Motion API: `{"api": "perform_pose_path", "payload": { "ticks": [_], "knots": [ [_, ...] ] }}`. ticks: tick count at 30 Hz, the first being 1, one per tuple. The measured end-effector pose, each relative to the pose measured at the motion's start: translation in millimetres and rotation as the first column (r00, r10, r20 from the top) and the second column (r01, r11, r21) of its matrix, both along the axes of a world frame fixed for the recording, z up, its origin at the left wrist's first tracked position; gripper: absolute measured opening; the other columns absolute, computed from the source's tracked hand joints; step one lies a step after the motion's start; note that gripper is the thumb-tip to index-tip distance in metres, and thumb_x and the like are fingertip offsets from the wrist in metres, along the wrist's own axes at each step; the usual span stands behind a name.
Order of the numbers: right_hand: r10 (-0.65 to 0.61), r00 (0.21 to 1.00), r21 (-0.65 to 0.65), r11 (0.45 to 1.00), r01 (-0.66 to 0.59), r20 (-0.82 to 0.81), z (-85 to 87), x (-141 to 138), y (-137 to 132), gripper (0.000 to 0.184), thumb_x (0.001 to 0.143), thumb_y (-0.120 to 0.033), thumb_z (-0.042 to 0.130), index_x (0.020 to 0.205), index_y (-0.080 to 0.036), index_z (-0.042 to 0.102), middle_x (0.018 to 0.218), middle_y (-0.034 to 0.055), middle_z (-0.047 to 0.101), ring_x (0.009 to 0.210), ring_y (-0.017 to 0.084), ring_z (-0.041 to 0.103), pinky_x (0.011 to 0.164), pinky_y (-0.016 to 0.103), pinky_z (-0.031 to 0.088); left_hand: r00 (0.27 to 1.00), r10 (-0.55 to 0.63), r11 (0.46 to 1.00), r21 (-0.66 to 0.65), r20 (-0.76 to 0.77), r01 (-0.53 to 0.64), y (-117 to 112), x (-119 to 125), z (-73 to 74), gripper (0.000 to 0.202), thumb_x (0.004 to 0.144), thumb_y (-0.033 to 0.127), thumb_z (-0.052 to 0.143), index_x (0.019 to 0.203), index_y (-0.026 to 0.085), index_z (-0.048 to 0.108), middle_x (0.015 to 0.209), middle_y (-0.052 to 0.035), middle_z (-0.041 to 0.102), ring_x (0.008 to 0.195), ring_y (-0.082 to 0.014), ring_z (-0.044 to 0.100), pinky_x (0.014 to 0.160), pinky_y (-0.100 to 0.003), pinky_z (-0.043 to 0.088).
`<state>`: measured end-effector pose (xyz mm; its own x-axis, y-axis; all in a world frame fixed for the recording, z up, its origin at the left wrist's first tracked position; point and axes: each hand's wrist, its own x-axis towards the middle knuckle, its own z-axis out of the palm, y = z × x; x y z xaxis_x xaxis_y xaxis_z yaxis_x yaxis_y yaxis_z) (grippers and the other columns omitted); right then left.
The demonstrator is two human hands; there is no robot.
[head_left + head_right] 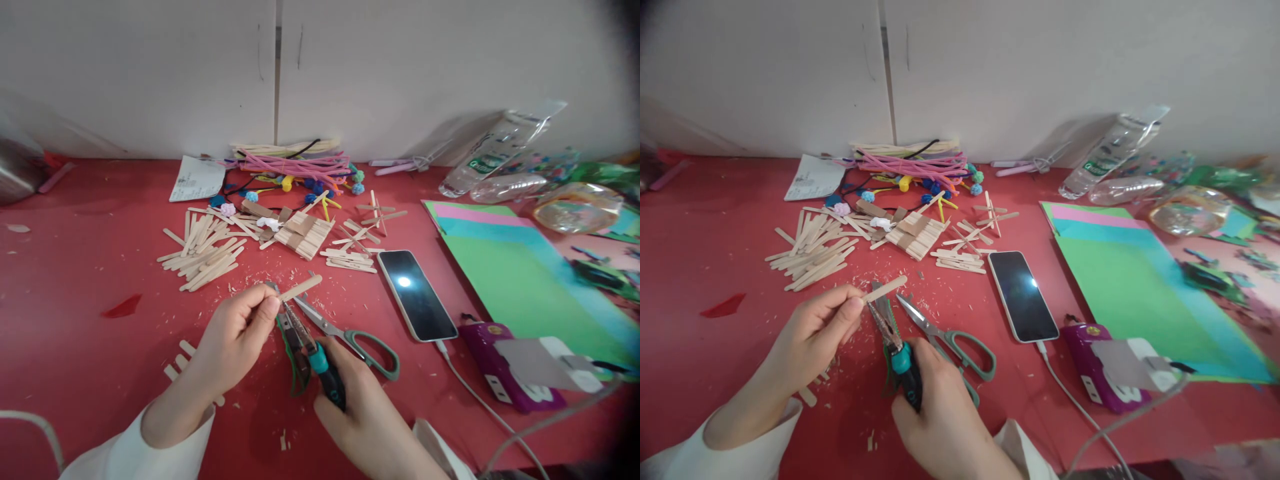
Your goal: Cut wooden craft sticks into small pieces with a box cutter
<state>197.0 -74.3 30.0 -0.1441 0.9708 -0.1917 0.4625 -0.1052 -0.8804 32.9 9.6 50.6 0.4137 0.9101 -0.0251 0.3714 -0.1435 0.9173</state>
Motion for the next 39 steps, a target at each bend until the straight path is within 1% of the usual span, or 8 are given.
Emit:
{"api": "perform_pose_path", "payload": {
  "ticks": [4, 10, 14, 17, 24, 29, 34, 39],
  "knots": [
    [0.001, 1.000, -0.001, 1.000, -0.001, 0.010, -0.7, 0.0, -0.7, 0.025, 0.063, -0.003, 0.041, 0.082, -0.020, 0.045, 0.075, -0.0004, 0.051, 0.066, 0.015, 0.044, 0.061, 0.027, 0.034, 1.000, 0.004, 1.000, 0.012, -0.002, -0.004, 1.0, 0.1, -1.3, 0.032, 0.092, 0.036, 0.036, 0.064, 0.021, 0.038, 0.056, 0.0071, 0.029, 0.049, -0.0093, 0.029, 0.045, -0.021, 0.026],
    [0.003, 1.000, -0.008, 1.000, -0.003, 0.013, -0.6, -0.3, -1.5, 0.024, 0.063, -0.003, 0.041, 0.080, -0.021, 0.043, 0.073, -0.0011, 0.049, 0.064, 0.014, 0.043, 0.059, 0.026, 0.033, 1.000, -0.012, 1.000, -0.002, 0.007, 0.012, 1.7, 0.8, -1.9, 0.032, 0.093, 0.036, 0.035, 0.065, 0.021, 0.037, 0.058, 0.0069, 0.031, 0.051, -0.0092, 0.031, 0.046, -0.021, 0.027],
    [0.003, 1.000, -0.014, 1.000, -0.003, 0.003, -1.2, -0.8, -1.3, 0.025, 0.062, -0.002, 0.041, 0.079, -0.021, 0.043, 0.072, -0.0016, 0.049, 0.063, 0.014, 0.042, 0.058, 0.025, 0.032, 1.000, -0.011, 0.999, -0.038, 0.004, 0.011, 1.2, -0.8, -2.5, 0.026, 0.093, 0.036, 0.035, 0.073, 0.021, 0.043, 0.057, 0.0078, 0.030, 0.050, -0.0092, 0.029, 0.046, -0.020, 0.027],
    [0.000, 1.000, -0.008, 1.000, 0.000, -0.003, -1.6, -0.8, -1.2, 0.024, 0.062, -0.002, 0.041, 0.079, -0.021, 0.043, 0.072, -0.0018, 0.049, 0.063, 0.014, 0.042, 0.058, 0.025, 0.032, 1.000, -0.006, 0.998, -0.055, -0.016, 0.005, 1.4, -2.4, -3.4, 0.023, 0.093, 0.036, 0.035, 0.077, 0.022, 0.045, 0.057, 0.0082, 0.029, 0.049, -0.0094, 0.028, 0.045, -0.020, 0.027],
    [-0.006, 1.000, -0.013, 1.000, 0.006, -0.009, -2.2, -0.5, -0.3, 0.024, 0.062, -0.004, 0.041, 0.079, -0.021, 0.043, 0.072, -0.0011, 0.050, 0.063, 0.014, 0.042, 0.058, 0.026, 0.033, 0.995, -0.016, 1.000, 0.020, -0.094, 0.018, 1.6, -3.7, -5.4, 0.028, 0.093, 0.037, 0.033, 0.070, 0.022, 0.039, 0.057, 0.0075, 0.031, 0.050, -0.0099, 0.032, 0.047, -0.021, 0.028],
    [0.017, 1.000, -0.023, 1.000, -0.017, -0.002, -1.1, 0.2, 1.5, 0.025, 0.063, -0.005, 0.041, 0.082, -0.021, 0.043, 0.075, -0.0001, 0.052, 0.066, 0.016, 0.044, 0.061, 0.027, 0.035, 0.998, -0.030, 0.999, 0.022, -0.051, 0.031, 2.1, -2.9, -3.3, 0.028, 0.093, 0.036, 0.034, 0.070, 0.022, 0.040, 0.057, 0.0075, 0.030, 0.051, -0.0101, 0.031, 0.047, -0.021, 0.028],
    [0.054, 0.999, -0.038, 0.998, -0.054, 0.003, 0.7, 2.4, 1.6, 0.027, 0.062, -0.007, 0.042, 0.086, -0.021, 0.042, 0.078, 0.0006, 0.052, 0.068, 0.017, 0.045, 0.063, 0.029, 0.036, 1.000, -0.016, 1.000, 0.002, 0.003, 0.016, 2.1, -1.5, -1.7, 0.028, 0.093, 0.035, 0.035, 0.069, 0.021, 0.041, 0.057, 0.0076, 0.029, 0.050, -0.0098, 0.030, 0.046, -0.021, 0.027],
    [0.060, 0.998, -0.045, 0.997, -0.059, 0.016, 1.2, 3.7, 1.7, 0.028, 0.062, -0.007, 0.042, 0.087, -0.021, 0.041, 0.080, 0.0013, 0.052, 0.070, 0.017, 0.046, 0.065, 0.030, 0.037, 1.000, -0.016, 1.000, 0.003, -0.006, 0.016, 1.9, -1.9, -1.6, 0.029, 0.093, 0.036, 0.034, 0.068, 0.021, 0.040, 0.057, 0.0075, 0.029, 0.050, -0.0098, 0.030, 0.046, -0.021, 0.027]
  ]
}}
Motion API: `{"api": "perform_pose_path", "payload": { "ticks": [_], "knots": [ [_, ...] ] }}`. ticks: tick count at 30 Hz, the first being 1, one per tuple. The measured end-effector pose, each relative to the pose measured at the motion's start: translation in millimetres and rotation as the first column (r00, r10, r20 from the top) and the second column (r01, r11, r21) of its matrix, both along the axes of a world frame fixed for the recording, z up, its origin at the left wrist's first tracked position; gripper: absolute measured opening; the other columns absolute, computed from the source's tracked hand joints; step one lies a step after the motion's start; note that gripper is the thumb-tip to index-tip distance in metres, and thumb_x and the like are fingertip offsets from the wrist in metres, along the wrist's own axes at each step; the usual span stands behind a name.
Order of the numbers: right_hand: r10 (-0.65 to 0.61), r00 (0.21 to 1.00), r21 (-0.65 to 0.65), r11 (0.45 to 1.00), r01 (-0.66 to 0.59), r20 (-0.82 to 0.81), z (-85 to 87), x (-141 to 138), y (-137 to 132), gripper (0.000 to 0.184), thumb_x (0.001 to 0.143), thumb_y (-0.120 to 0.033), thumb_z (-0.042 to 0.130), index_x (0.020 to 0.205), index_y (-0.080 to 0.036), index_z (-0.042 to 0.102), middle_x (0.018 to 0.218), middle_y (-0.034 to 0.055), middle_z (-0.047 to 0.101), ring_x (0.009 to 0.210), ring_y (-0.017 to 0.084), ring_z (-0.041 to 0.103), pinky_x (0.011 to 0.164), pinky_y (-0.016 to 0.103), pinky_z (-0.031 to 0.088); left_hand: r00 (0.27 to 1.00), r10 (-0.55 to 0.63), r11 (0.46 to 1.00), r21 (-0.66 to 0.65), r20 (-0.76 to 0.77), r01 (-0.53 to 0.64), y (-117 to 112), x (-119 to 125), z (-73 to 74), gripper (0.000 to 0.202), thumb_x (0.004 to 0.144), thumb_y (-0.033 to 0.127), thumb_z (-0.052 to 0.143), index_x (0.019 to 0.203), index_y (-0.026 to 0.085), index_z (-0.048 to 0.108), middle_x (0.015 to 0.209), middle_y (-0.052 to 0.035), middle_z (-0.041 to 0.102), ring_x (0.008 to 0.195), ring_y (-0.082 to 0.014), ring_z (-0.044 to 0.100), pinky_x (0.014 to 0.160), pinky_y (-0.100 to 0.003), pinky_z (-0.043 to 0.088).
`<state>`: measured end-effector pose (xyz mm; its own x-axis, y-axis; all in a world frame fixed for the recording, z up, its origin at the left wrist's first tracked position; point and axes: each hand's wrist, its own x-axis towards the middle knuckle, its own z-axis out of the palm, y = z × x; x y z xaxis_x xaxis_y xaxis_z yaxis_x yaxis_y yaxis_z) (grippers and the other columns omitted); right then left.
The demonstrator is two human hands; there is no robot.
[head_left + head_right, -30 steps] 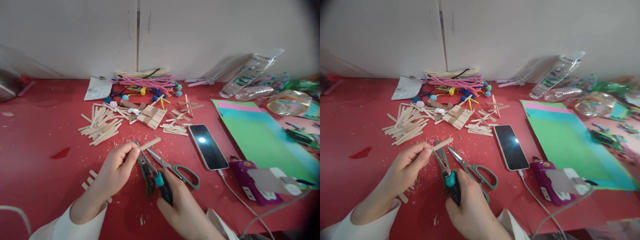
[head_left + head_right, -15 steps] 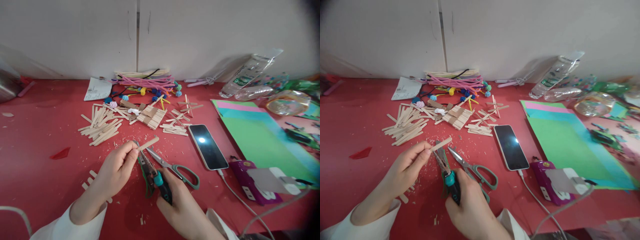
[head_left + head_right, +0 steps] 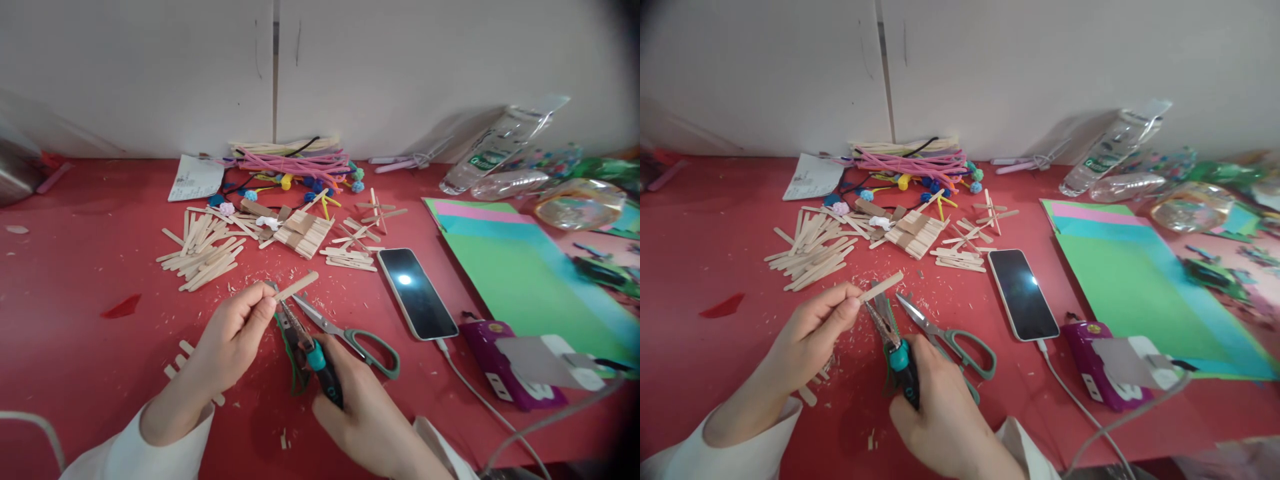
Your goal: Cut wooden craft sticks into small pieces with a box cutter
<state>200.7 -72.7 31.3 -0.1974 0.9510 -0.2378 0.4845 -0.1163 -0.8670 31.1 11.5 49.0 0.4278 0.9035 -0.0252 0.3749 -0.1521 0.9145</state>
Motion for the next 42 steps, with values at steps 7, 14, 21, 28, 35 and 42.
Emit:
{"api": "perform_pose_path", "payload": {
  "ticks": [7, 14, 21, 28, 35, 42],
  "knots": [
    [0.000, 1.000, 0.010, 1.000, 0.000, -0.031, -0.4, -1, 0, 0.029, 0.062, -0.006, 0.041, 0.087, -0.021, 0.043, 0.078, 0.0007, 0.052, 0.069, 0.017, 0.045, 0.064, 0.029, 0.037, 0.998, 0.004, 0.998, 0.070, -0.058, 0.000, -1, 1, 0.1, 0.028, 0.093, 0.033, 0.034, 0.068, 0.021, 0.040, 0.056, 0.0074, 0.031, 0.049, -0.0097, 0.032, 0.046, -0.021, 0.028],
    [-0.050, 0.999, 0.044, 0.998, 0.050, -0.008, -1.9, -2, -1, 0.025, 0.062, -0.004, 0.041, 0.079, -0.022, 0.039, 0.076, 0.0002, 0.052, 0.068, 0.016, 0.046, 0.061, 0.027, 0.035, 0.999, -0.008, 0.998, 0.059, -0.048, 0.011, -2, 1, -0.4, 0.027, 0.092, 0.034, 0.036, 0.068, 0.022, 0.040, 0.056, 0.0073, 0.030, 0.047, -0.0095, 0.031, 0.046, -0.021, 0.028],
    [-0.095, 0.995, 0.112, 0.989, 0.092, 0.026, -5.5, -8, 3, 0.023, 0.061, -0.006, 0.042, 0.076, -0.022, 0.037, 0.071, -0.0013, 0.046, 0.062, 0.015, 0.041, 0.057, 0.028, 0.033, 0.998, 0.016, 0.999, 0.035, 0.060, -0.018, 1, 2, -5.5, 0.027, 0.091, 0.035, 0.037, 0.069, 0.021, 0.041, 0.057, 0.0070, 0.030, 0.049, -0.0097, 0.028, 0.046, -0.022, 0.026],
    [-0.033, 0.998, 0.110, 0.994, 0.028, 0.049, 0.5, -7, 4, 0.025, 0.058, -0.005, 0.041, 0.077, -0.022, 0.039, 0.073, 0.0008, 0.050, 0.065, 0.016, 0.044, 0.060, 0.028, 0.036, 0.978, -0.025, 0.992, -0.114, 0.207, 0.049, 3, 0, -9.3, 0.028, 0.090, 0.040, 0.039, 0.070, 0.020, 0.043, 0.055, 0.0080, 0.026, 0.046, -0.0093, 0.022, 0.043, -0.023, 0.021],
    [-0.098, 0.975, 0.133, 0.989, 0.072, 0.198, -1.8, -12, 11, 0.025, 0.060, -0.010, 0.046, 0.079, -0.022, 0.036, 0.074, 0.0021, 0.050, 0.066, 0.019, 0.048, 0.060, 0.029, 0.036, 0.995, 0.069, 0.996, 0.045, 0.071, -0.073, 2, 1, -6.7, 0.025, 0.089, 0.036, 0.038, 0.071, 0.021, 0.044, 0.057, 0.0064, 0.030, 0.050, -0.0109, 0.027, 0.045, -0.023, 0.024],
    [-0.059, 0.995, 0.103, 0.993, 0.051, 0.076, 3.5, -14, 14, 0.022, 0.058, -0.007, 0.044, 0.072, -0.023, 0.037, 0.068, -0.0022, 0.048, 0.060, 0.015, 0.044, 0.056, 0.025, 0.034, 0.982, 0.053, 0.997, -0.057, 0.179, -0.043, 8, -3, -16.0, 0.026, 0.088, 0.040, 0.039, 0.072, 0.020, 0.045, 0.054, 0.0076, 0.027, 0.047, -0.0097, 0.025, 0.044, -0.022, 0.022]
  ]
}}
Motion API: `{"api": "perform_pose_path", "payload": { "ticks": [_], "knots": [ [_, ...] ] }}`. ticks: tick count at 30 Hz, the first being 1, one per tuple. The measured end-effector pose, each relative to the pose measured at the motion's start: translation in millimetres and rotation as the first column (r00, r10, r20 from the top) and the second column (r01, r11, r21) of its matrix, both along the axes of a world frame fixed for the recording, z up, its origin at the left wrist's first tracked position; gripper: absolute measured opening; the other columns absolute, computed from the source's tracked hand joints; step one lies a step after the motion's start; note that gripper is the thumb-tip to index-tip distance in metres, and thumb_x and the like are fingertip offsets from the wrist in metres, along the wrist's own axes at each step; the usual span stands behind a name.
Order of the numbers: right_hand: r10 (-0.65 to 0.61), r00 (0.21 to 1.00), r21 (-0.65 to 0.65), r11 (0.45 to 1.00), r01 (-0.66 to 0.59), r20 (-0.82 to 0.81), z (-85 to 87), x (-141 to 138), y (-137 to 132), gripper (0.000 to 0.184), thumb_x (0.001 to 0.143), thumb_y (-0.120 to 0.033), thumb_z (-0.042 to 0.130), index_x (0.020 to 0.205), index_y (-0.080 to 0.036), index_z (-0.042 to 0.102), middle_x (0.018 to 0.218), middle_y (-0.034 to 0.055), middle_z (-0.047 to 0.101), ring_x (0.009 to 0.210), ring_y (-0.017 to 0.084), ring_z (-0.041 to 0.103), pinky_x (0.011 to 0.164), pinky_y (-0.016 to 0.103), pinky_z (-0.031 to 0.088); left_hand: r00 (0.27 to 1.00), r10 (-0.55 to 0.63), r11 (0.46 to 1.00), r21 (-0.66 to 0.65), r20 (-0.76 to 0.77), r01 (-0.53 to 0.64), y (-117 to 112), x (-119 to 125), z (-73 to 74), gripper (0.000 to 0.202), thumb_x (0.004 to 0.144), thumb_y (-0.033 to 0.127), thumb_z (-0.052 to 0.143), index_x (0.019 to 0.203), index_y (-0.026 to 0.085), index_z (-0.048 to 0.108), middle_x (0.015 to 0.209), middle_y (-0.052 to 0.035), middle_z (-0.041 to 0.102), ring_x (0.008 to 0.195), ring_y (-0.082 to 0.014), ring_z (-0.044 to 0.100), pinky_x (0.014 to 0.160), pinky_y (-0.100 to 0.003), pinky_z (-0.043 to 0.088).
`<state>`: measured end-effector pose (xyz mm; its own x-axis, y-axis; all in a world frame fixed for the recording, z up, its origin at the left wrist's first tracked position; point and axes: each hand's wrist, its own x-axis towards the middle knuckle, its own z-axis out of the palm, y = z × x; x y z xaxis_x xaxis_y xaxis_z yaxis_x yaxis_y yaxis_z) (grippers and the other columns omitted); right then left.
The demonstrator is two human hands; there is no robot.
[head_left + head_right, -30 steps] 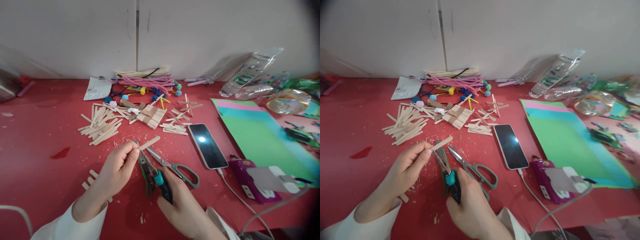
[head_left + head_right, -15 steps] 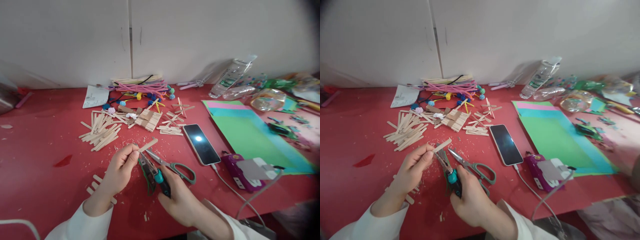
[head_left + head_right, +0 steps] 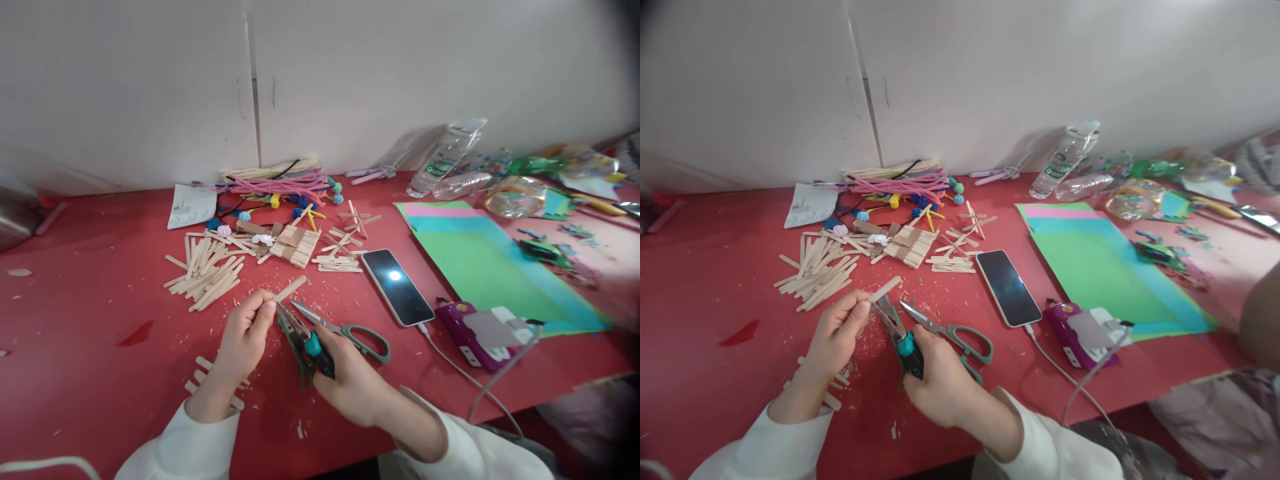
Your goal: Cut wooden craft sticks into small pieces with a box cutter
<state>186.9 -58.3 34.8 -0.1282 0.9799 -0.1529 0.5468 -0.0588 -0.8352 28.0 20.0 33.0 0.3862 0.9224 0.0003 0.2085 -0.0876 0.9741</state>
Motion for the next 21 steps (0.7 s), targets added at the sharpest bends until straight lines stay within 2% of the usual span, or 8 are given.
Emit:
{"api": "perform_pose_path", "payload": {
  "ticks": [3, 8, 11, 15, 17, 19, 21],
  "knots": [
    [0.008, 0.999, -0.015, 1.000, -0.009, -0.046, 0.9, 1, -3, 0.021, 0.059, -0.006, 0.043, 0.071, -0.022, 0.039, 0.066, -0.0034, 0.049, 0.059, 0.014, 0.044, 0.055, 0.024, 0.034, 0.999, -0.025, 0.999, -0.024, 0.027, 0.026, 2, 0, -5.5, 0.027, 0.087, 0.042, 0.040, 0.072, 0.020, 0.045, 0.054, 0.0081, 0.027, 0.046, -0.0091, 0.023, 0.043, -0.022, 0.021],
    [-0.107, 0.986, 0.036, 0.994, 0.103, 0.127, -2.7, -4, -10, 0.024, 0.060, -0.006, 0.047, 0.078, -0.021, 0.043, 0.070, -0.0010, 0.053, 0.062, 0.016, 0.049, 0.058, 0.026, 0.036, 0.998, -0.035, 0.999, -0.010, 0.060, 0.036, 2, 4, -11.1, 0.025, 0.085, 0.040, 0.044, 0.071, 0.020, 0.045, 0.055, 0.0081, 0.027, 0.046, -0.0088, 0.025, 0.043, -0.021, 0.020],
    [-0.151, 0.974, 0.063, 0.988, 0.142, 0.167, -5.0, -9, -13, 0.026, 0.061, -0.007, 0.049, 0.084, -0.019, 0.045, 0.074, 0.0025, 0.057, 0.067, 0.018, 0.052, 0.061, 0.028, 0.037, 0.995, -0.042, 0.999, 0.009, 0.087, 0.042, 3, 6, -15.4, 0.026, 0.084, 0.041, 0.045, 0.068, 0.020, 0.044, 0.053, 0.0083, 0.027, 0.045, -0.0086, 0.026, 0.043, -0.021, 0.021],
    [-0.176, 0.966, 0.071, 0.984, 0.166, 0.188, -5.3, -12, -16, 0.029, 0.063, -0.007, 0.050, 0.090, -0.018, 0.049, 0.079, 0.0035, 0.061, 0.069, 0.019, 0.055, 0.061, 0.026, 0.037, 0.992, -0.044, 0.999, 0.022, 0.115, 0.042, 7, 6, -24.3, 0.026, 0.085, 0.041, 0.047, 0.070, 0.019, 0.046, 0.054, 0.0078, 0.031, 0.046, -0.0083, 0.032, 0.045, -0.020, 0.028],
    [-0.180, 0.964, 0.068, 0.983, 0.170, 0.195, -4.2, -13, -17, 0.028, 0.064, -0.007, 0.050, 0.090, -0.018, 0.051, 0.079, 0.0029, 0.063, 0.068, 0.018, 0.057, 0.059, 0.025, 0.036, 0.992, -0.047, 0.999, 0.015, 0.116, 0.046, 8, 6, -28.5, 0.025, 0.087, 0.039, 0.048, 0.074, 0.018, 0.051, 0.057, 0.0065, 0.040, 0.050, -0.0087, 0.041, 0.049, -0.021, 0.036],
    [-0.190, 0.959, 0.069, 0.981, 0.179, 0.209, -2.7, -13, -20, 0.026, 0.066, -0.008, 0.050, 0.090, -0.018, 0.053, 0.079, 0.0030, 0.064, 0.069, 0.018, 0.058, 0.058, 0.024, 0.036, 0.992, -0.053, 0.999, -0.002, 0.110, 0.053, 10, 6, -31.1, 0.022, 0.090, 0.036, 0.049, 0.091, 0.015, 0.057, 0.078, 0.0005, 0.057, 0.065, -0.0118, 0.055, 0.061, -0.027, 0.047],
    [-0.211, 0.950, 0.072, 0.977, 0.199, 0.230, -1.3, -14, -22, 0.026, 0.068, -0.009, 0.051, 0.092, -0.017, 0.055, 0.080, 0.0036, 0.065, 0.070, 0.018, 0.059, 0.058, 0.024, 0.036, 0.993, -0.072, 0.997, -0.024, 0.098, 0.075, 10, 8, -31.9, 0.028, 0.089, 0.033, 0.053, 0.111, 0.015, 0.055, 0.107, -0.0067, 0.059, 0.088, -0.0184, 0.060, 0.074, -0.037, 0.051]
  ]
}}
